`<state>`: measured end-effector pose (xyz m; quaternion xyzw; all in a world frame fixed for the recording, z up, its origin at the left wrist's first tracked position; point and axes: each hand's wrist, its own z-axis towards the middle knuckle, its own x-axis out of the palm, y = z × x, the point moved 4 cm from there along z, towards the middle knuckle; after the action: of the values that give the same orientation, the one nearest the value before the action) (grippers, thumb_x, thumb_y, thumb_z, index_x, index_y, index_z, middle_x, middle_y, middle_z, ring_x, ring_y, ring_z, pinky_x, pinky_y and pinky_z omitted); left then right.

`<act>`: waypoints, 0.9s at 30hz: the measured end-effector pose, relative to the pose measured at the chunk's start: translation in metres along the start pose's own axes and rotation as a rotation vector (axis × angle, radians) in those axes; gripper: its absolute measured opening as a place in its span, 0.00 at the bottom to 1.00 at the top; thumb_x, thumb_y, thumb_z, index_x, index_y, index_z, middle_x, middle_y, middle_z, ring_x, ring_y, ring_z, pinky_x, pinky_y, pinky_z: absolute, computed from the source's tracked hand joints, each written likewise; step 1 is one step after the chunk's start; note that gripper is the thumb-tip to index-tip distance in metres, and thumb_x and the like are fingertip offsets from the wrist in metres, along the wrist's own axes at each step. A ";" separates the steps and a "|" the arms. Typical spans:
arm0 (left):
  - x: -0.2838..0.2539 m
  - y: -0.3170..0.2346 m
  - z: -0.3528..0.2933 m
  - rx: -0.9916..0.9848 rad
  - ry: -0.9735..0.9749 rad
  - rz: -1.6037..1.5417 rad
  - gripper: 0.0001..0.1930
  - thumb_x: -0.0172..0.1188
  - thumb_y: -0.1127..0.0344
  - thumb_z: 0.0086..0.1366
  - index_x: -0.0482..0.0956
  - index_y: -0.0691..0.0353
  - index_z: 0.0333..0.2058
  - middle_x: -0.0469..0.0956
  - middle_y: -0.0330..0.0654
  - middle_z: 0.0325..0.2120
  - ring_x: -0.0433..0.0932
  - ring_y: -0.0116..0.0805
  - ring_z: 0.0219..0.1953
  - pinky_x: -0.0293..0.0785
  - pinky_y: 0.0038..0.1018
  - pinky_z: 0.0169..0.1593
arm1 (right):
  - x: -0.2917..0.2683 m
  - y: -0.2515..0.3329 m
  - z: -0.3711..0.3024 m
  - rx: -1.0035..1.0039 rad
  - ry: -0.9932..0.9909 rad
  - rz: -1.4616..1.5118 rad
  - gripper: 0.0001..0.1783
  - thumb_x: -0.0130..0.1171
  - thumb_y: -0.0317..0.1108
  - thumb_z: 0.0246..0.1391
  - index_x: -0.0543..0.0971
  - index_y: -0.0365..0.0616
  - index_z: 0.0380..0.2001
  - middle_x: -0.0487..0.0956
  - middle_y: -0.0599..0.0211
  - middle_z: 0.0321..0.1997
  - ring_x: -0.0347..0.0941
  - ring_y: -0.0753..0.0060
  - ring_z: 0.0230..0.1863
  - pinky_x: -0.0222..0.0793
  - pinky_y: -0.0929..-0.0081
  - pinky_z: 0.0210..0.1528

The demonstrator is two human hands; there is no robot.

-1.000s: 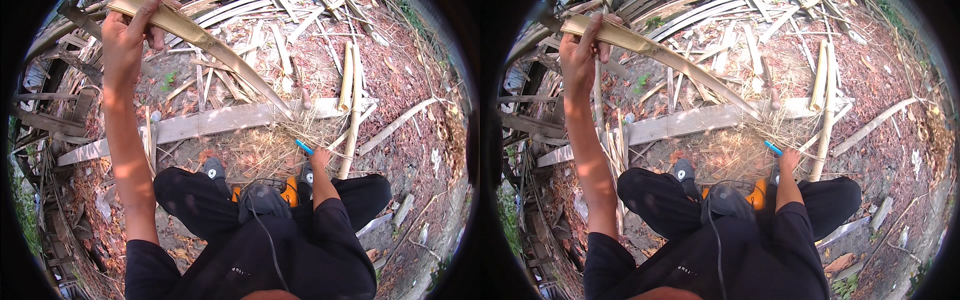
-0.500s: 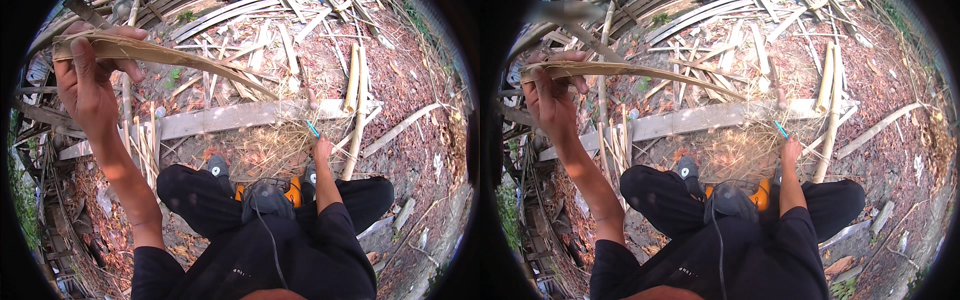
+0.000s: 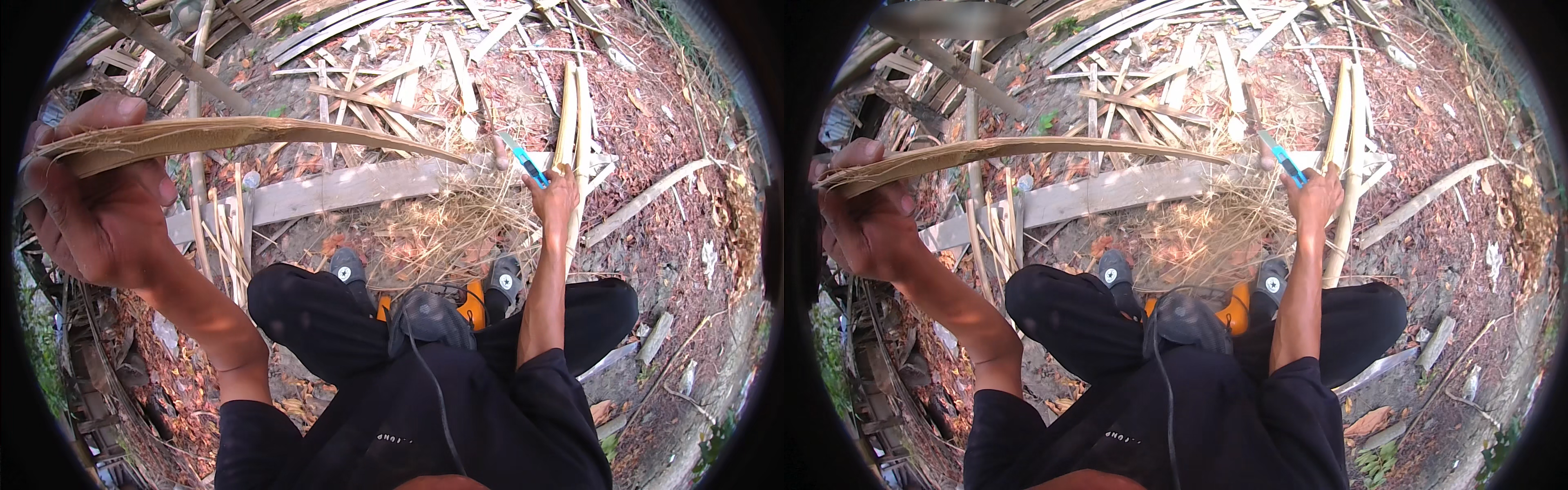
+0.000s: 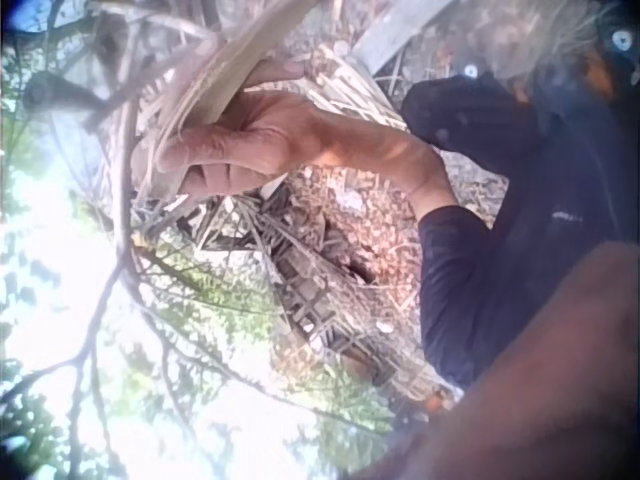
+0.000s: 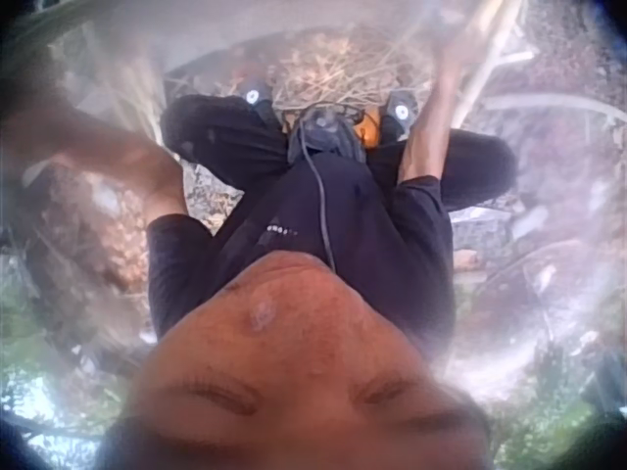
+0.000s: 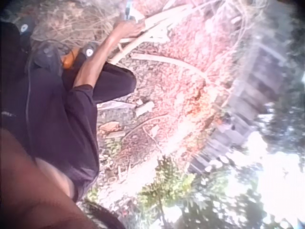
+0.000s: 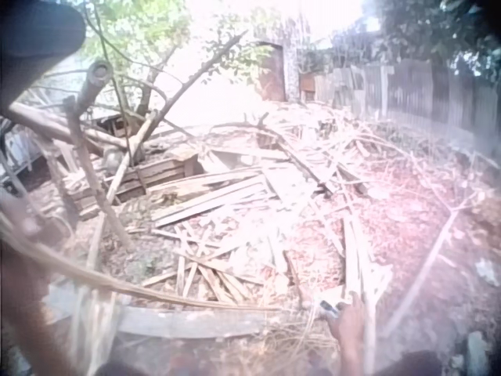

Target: The person sits on the ground and uses a blue utility knife to shave and split a long, thin piece of bamboo. They hold the bamboo with their left hand and carefully scrape along its length with the knife in their right hand, creating thin strips and refining the shape.

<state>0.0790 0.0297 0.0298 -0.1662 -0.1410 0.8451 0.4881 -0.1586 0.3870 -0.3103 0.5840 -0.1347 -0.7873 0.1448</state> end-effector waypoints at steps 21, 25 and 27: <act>0.084 0.071 -0.064 -0.287 0.195 -0.058 0.10 0.51 0.70 0.68 0.64 0.65 0.45 0.79 0.55 0.36 0.78 0.30 0.22 0.75 0.21 0.25 | -0.095 0.101 -0.071 0.135 0.629 1.346 0.12 0.46 0.38 0.64 0.68 0.40 0.42 0.66 0.75 0.22 0.62 0.84 0.21 0.60 0.81 0.23; 0.077 0.066 -0.052 -0.244 0.045 0.066 0.09 0.49 0.71 0.69 0.68 0.67 0.46 0.78 0.51 0.36 0.80 0.32 0.25 0.79 0.23 0.28 | -0.119 0.135 -0.093 -0.050 0.567 1.104 0.14 0.45 0.36 0.64 0.67 0.37 0.46 0.69 0.65 0.21 0.67 0.71 0.21 0.61 0.72 0.25; 0.077 0.061 -0.044 -0.218 0.010 0.022 0.09 0.48 0.72 0.69 0.71 0.69 0.45 0.78 0.50 0.36 0.82 0.34 0.27 0.81 0.23 0.30 | -0.134 0.153 -0.103 -0.175 0.555 1.087 0.13 0.46 0.32 0.62 0.67 0.36 0.47 0.72 0.54 0.20 0.72 0.57 0.21 0.64 0.63 0.26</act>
<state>0.0142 0.0709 -0.0452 -0.2240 -0.2278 0.8293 0.4585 -0.0124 0.2928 -0.1628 0.6007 -0.3054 -0.4276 0.6026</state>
